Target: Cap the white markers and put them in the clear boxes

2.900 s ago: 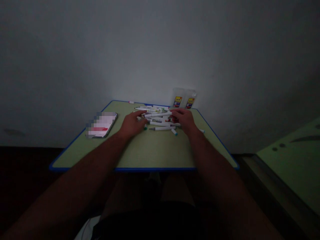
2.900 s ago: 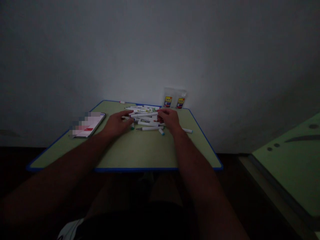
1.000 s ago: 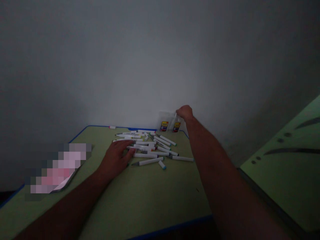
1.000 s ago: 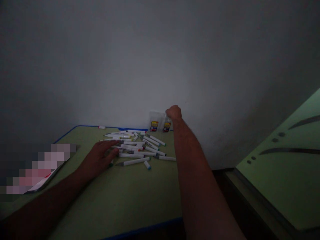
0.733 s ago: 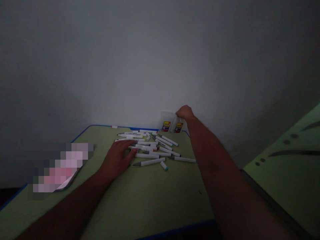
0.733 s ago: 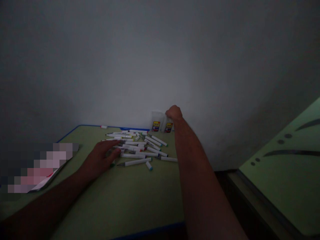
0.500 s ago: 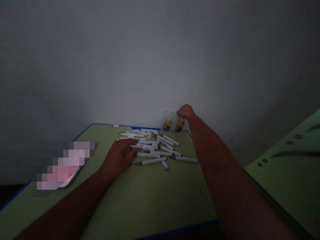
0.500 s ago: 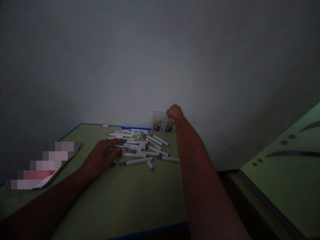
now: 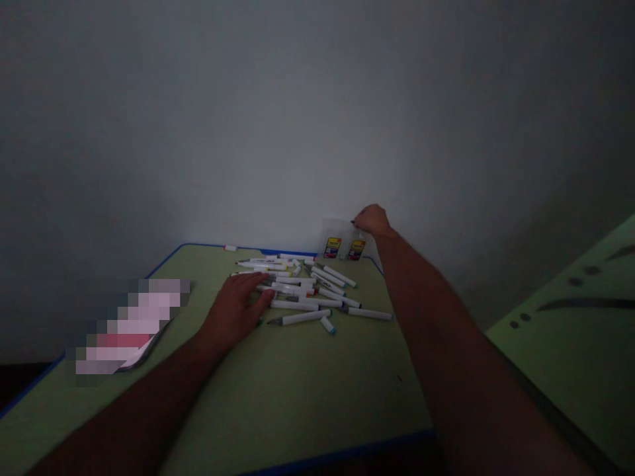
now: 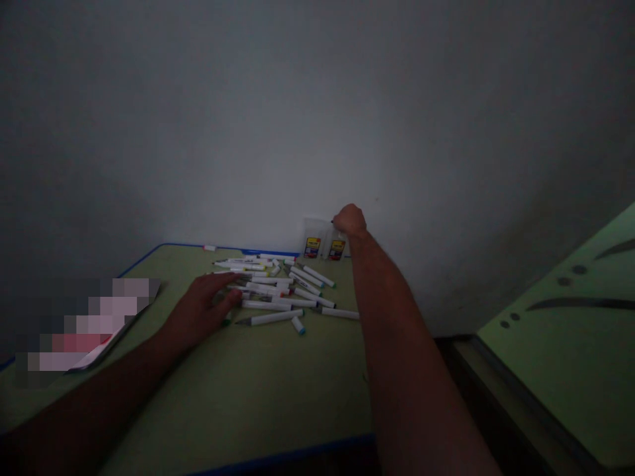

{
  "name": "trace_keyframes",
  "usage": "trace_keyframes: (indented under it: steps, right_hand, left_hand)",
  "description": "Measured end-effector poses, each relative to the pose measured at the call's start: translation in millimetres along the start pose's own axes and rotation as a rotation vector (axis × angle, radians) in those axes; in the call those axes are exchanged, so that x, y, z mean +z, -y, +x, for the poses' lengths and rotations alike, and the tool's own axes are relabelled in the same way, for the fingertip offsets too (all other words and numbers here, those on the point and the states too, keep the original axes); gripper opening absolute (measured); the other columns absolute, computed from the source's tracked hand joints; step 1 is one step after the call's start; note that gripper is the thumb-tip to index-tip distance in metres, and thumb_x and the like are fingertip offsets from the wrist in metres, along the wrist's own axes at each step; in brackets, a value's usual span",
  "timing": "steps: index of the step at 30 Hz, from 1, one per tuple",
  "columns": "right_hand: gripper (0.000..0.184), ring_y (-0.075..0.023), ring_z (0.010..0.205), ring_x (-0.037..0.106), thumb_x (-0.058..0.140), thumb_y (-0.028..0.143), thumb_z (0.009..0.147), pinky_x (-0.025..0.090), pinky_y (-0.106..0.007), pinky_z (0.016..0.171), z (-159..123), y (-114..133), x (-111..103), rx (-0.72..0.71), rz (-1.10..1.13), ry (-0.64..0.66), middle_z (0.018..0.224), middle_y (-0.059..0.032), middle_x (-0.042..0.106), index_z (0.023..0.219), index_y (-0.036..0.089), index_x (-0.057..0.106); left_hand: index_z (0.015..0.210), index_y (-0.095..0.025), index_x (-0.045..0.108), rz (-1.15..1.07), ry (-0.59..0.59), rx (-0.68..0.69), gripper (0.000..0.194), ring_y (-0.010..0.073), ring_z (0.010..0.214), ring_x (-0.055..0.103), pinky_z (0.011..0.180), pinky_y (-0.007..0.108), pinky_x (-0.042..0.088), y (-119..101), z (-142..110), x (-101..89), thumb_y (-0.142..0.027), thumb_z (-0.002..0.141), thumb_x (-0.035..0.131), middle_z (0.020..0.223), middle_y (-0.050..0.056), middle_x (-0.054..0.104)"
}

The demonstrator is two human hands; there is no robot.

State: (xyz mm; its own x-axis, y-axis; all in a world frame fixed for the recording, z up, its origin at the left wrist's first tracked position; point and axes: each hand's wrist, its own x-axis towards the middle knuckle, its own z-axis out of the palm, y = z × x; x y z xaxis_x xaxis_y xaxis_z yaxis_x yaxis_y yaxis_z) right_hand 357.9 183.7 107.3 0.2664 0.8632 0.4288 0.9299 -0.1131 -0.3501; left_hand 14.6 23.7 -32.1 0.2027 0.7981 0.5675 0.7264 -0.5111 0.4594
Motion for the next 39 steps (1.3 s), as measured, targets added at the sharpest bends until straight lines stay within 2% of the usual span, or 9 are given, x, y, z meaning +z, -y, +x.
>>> trace_keyframes:
  steps: [3, 6, 11, 16, 22, 26, 32, 35, 39]
  right_hand:
    - [0.023, -0.0304, 0.102, 0.07, 0.062, 0.008, 0.076, 0.054, -0.039, 0.091, -7, 2, -8, 0.021, -0.044, 0.003, 0.102, -0.0219, 0.074, 0.094, 0.004, 0.076]
    - [0.023, -0.0281, 0.099, 0.071, 0.058, 0.009, 0.08, 0.054, -0.038, 0.091, -19, 5, -12, -0.003, 0.026, -0.101, 0.098, -0.0189, 0.075, 0.092, 0.006, 0.077]
    - [0.019, -0.0244, 0.087, 0.071, 0.058, 0.018, 0.085, 0.054, -0.035, 0.087, -60, 15, -11, -0.04, 0.18, -0.187, 0.084, -0.0128, 0.074, 0.085, 0.012, 0.076]
    - [0.018, -0.0221, 0.082, 0.071, 0.06, 0.021, 0.085, 0.055, -0.032, 0.078, -119, 26, -3, -0.049, 0.286, -0.061, 0.079, -0.0084, 0.073, 0.082, 0.015, 0.076]
    - [0.022, -0.0175, 0.088, 0.072, 0.062, 0.011, 0.078, 0.053, -0.029, 0.084, -173, 30, 15, -0.129, 0.379, 0.109, 0.092, -0.0042, 0.077, 0.09, 0.018, 0.078]
    - [0.018, -0.0175, 0.086, 0.071, 0.064, 0.015, 0.081, 0.052, -0.029, 0.082, -188, 24, 18, -0.19, 0.371, 0.117, 0.093, -0.0053, 0.078, 0.092, 0.018, 0.078]
    - [0.016, -0.0167, 0.079, 0.069, 0.067, 0.019, 0.083, 0.05, -0.029, 0.079, -195, 14, 16, -0.418, 0.263, 0.161, 0.088, -0.0052, 0.077, 0.092, 0.02, 0.079]
    - [0.013, -0.0161, 0.078, 0.068, 0.068, 0.021, 0.083, 0.047, -0.027, 0.074, -200, 15, 16, -0.513, 0.228, 0.205, 0.086, -0.0038, 0.076, 0.091, 0.022, 0.079]
    - [0.014, -0.0168, 0.079, 0.067, 0.069, 0.023, 0.084, 0.045, -0.028, 0.073, -208, 23, 15, -0.616, 0.166, 0.271, 0.089, -0.0042, 0.077, 0.093, 0.021, 0.079]
  left_hand:
    - [0.122, -0.015, 0.071, 0.006, 0.002, 0.009, 0.05, 0.0331, 0.12, 0.061, 0.106, 0.053, 0.045, 0, 1, -0.2, -0.048, 0.09, 0.05, 0.125, 0.016, 0.071]
    - [0.121, -0.015, 0.071, 0.014, 0.012, 0.009, 0.049, 0.0327, 0.119, 0.061, 0.107, 0.053, 0.044, 0, 1, -1.0, -0.046, 0.09, 0.05, 0.125, 0.016, 0.071]
    - [0.121, -0.018, 0.072, 0.027, 0.042, -0.031, 0.046, 0.0321, 0.121, 0.061, 0.108, 0.05, 0.044, -2, 3, -4.2, -0.043, 0.088, 0.052, 0.125, 0.012, 0.072]
    - [0.119, -0.017, 0.075, 0.023, 0.063, -0.106, 0.044, 0.0325, 0.118, 0.063, 0.106, 0.049, 0.046, -1, 4, -10.9, -0.039, 0.088, 0.052, 0.121, 0.013, 0.073]
    - [0.114, -0.02, 0.078, 0.053, 0.031, -0.209, 0.038, 0.0333, 0.11, 0.068, 0.099, 0.05, 0.052, -9, -1, -22.9, -0.034, 0.088, 0.053, 0.117, 0.013, 0.075]
    - [0.114, -0.019, 0.077, 0.091, 0.055, -0.249, 0.038, 0.0296, 0.099, 0.071, 0.093, 0.045, 0.054, -14, 8, -36.3, -0.032, 0.088, 0.054, 0.112, 0.012, 0.077]
    - [0.107, -0.02, 0.078, 0.162, 0.201, -0.195, 0.031, 0.0233, 0.094, 0.071, 0.092, 0.036, 0.053, -17, 42, -53.6, -0.023, 0.083, 0.059, 0.102, 0.008, 0.078]
    - [0.107, -0.019, 0.079, 0.138, 0.15, -0.2, 0.031, 0.0227, 0.091, 0.07, 0.09, 0.035, 0.052, -11, 40, -54.0, -0.026, 0.084, 0.059, 0.101, 0.009, 0.078]
    - [0.108, -0.019, 0.078, 0.109, 0.03, -0.266, 0.033, 0.0225, 0.088, 0.07, 0.087, 0.035, 0.053, 0, 23, -53.8, -0.031, 0.084, 0.059, 0.1, 0.008, 0.078]
